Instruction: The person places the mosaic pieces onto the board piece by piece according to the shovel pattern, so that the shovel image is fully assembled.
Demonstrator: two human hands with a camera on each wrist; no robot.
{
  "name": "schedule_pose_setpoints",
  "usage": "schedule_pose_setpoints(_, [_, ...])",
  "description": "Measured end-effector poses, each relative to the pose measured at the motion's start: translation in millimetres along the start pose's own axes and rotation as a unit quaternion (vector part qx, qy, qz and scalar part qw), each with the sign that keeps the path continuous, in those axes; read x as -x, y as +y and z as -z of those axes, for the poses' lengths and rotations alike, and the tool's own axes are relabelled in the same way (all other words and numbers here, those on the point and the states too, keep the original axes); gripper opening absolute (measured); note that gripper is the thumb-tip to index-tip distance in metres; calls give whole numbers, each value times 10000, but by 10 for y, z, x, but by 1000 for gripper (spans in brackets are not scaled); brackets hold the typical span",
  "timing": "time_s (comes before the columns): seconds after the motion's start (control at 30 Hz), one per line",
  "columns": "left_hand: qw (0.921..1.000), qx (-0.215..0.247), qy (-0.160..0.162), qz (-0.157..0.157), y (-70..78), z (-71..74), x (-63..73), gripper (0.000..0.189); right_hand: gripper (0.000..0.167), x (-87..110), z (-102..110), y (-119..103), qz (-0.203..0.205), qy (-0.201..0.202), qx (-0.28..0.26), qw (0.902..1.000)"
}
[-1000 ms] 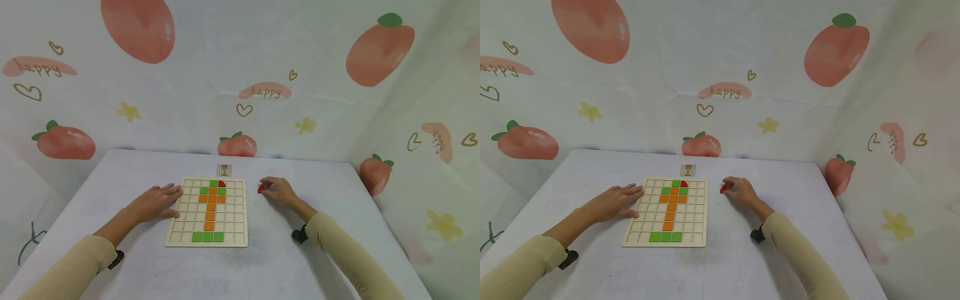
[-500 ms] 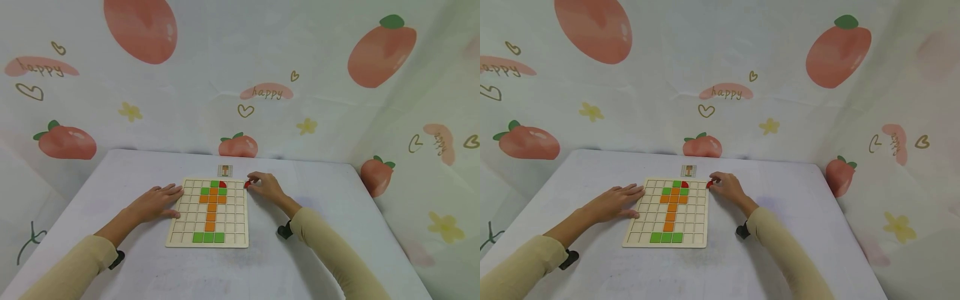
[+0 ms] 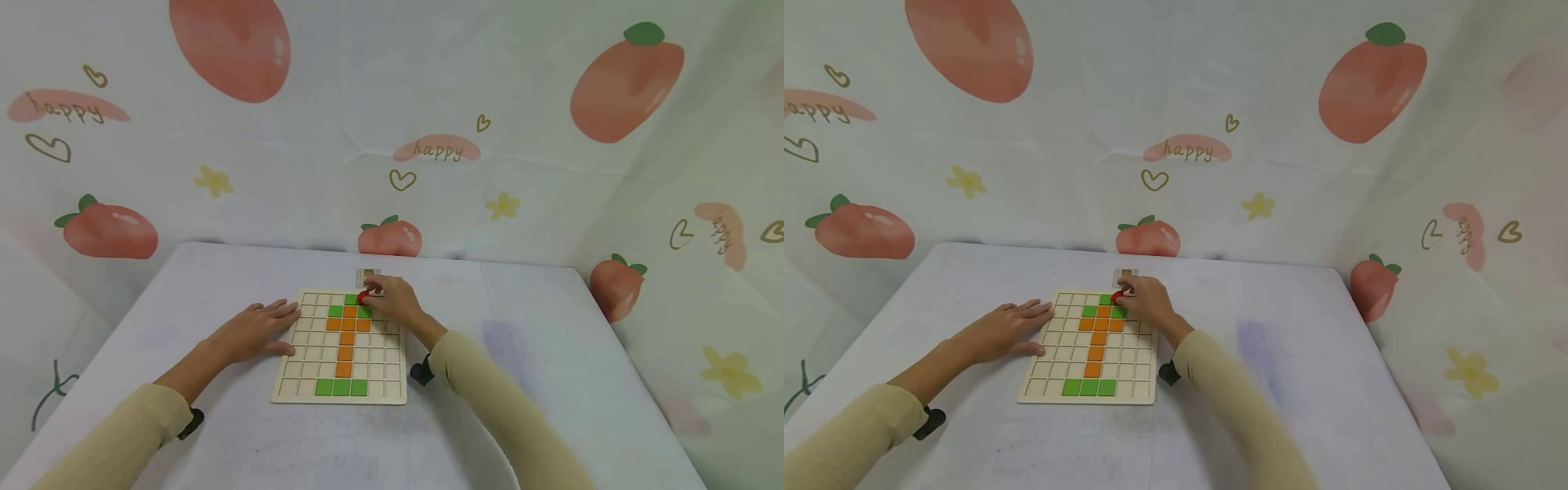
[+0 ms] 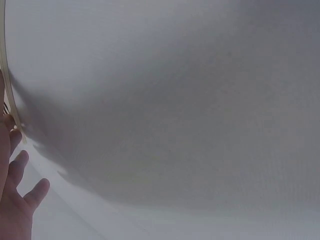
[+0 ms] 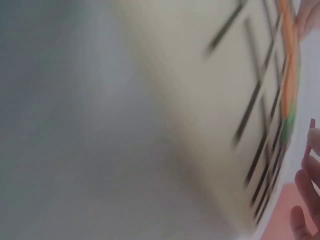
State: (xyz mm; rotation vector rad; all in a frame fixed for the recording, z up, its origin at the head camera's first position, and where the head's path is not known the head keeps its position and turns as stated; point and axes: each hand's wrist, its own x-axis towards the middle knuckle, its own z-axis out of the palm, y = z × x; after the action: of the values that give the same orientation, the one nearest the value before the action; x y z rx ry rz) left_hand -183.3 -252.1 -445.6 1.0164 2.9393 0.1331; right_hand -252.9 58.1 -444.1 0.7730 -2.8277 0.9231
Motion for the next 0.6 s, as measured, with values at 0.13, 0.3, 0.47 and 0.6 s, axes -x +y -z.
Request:
schedule_pose_setpoints(0.13, [10000, 12, -27, 2, 6, 6, -4, 79, 31, -86, -83, -89, 183, 72, 137, 9997])
schedule_pose_setpoints(0.3, [10000, 35, -51, 30, 18, 13, -9, 78, 32, -150, -200, -163, 221, 100, 166, 9996])
schedule_pose_setpoints(0.47, [10000, 7, -62, 46, 38, 39, -3, 78, 34, -195, -306, -200, 163, 124, 84, 9998])
schedule_pose_setpoints(0.6, [9999, 58, -64, 59, 33, 44, 5, 77, 34, -227, -357, -211, 156, 61, 211, 9996])
